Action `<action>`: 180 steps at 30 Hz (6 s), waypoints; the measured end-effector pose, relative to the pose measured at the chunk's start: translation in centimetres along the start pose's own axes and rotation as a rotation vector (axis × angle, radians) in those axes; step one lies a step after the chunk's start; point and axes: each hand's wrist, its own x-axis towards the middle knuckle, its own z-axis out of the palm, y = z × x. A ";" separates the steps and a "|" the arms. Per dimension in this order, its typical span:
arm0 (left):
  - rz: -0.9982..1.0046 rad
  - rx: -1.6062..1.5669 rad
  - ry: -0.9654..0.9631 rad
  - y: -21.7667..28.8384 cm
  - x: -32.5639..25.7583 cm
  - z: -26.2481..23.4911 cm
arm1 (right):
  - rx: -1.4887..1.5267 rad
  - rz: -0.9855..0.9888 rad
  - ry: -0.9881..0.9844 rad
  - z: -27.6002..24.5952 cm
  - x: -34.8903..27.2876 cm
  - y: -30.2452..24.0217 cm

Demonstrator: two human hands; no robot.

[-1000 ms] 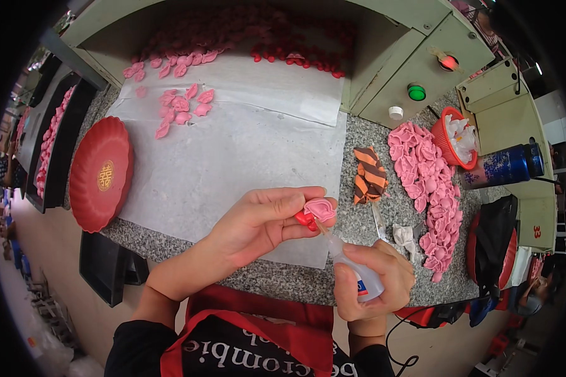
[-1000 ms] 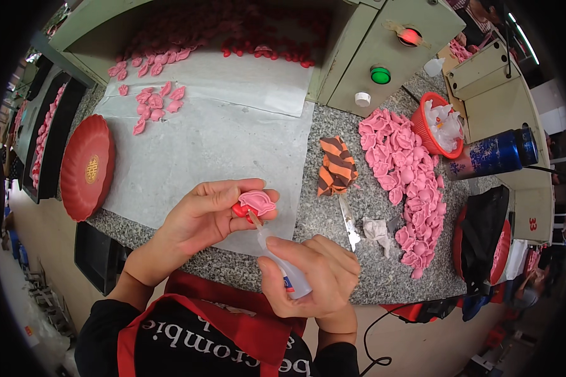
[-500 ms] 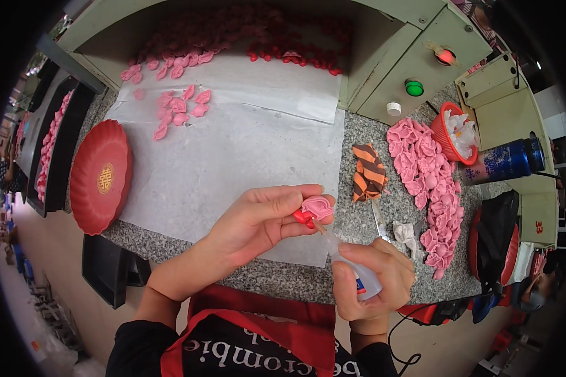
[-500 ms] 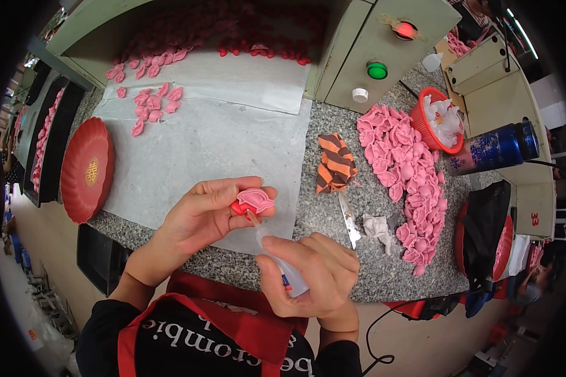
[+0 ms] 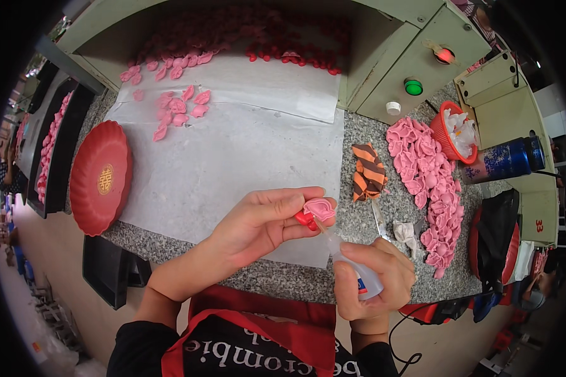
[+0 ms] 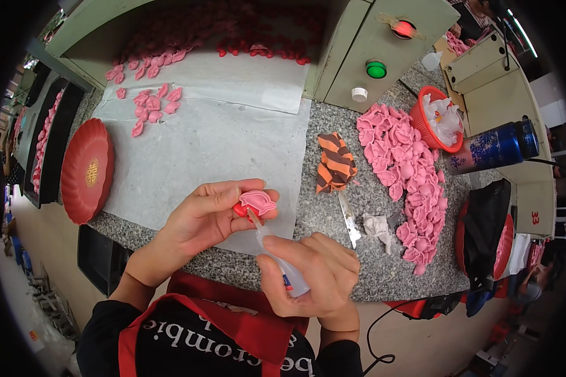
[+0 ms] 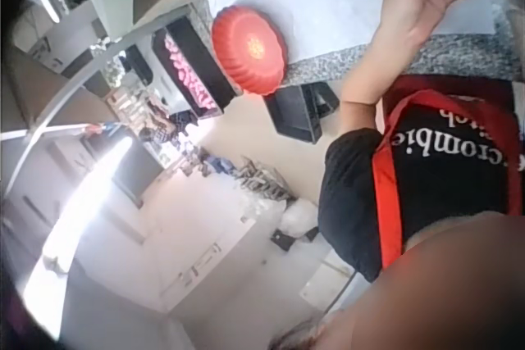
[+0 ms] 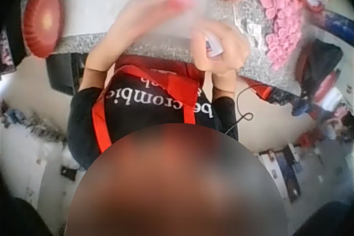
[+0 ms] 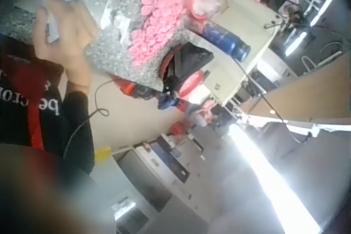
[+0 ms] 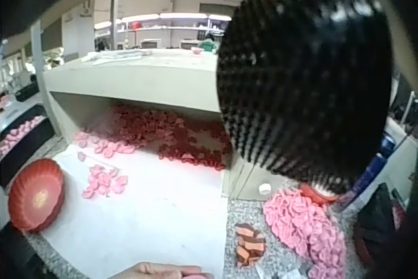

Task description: Applying glue and assembling small pink clay decorative items at a workbench.

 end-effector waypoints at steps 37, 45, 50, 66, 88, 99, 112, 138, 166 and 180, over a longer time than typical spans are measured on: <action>0.068 0.039 0.022 -0.3 0.2 0.0 | -0.039 0.010 0.000 -0.6 0.3 0.2; 0.064 0.035 0.003 -0.5 0.2 0.2 | -0.004 -0.080 -0.048 -0.5 0.0 0.6; 0.049 -0.115 0.000 -0.5 0.2 -0.1 | -0.015 -0.026 0.012 -1.0 0.0 0.2; 0.136 -0.103 -0.032 0.7 0.6 0.6 | -0.060 -0.001 0.066 -0.9 1.8 0.4; 0.056 -0.385 0.020 -0.2 2.4 -1.6 | 0.625 0.499 0.109 -0.6 0.8 2.5; 0.043 -0.442 0.016 -0.4 1.3 -1.8 | 0.618 0.494 0.106 -0.8 0.0 1.7; 0.035 -0.416 -0.019 0.0 2.1 -1.3 | 0.592 0.370 0.109 -1.2 0.5 3.3; 0.028 -0.444 -0.011 0.1 1.7 -1.8 | 0.682 0.574 0.079 -1.8 0.7 3.0; 0.013 -0.481 -0.039 -0.1 1.2 -1.4 | 0.763 0.581 0.116 -1.6 0.6 2.8; 0.013 -0.506 -0.052 -0.2 1.1 -1.1 | 0.768 0.597 0.100 -1.8 0.5 2.8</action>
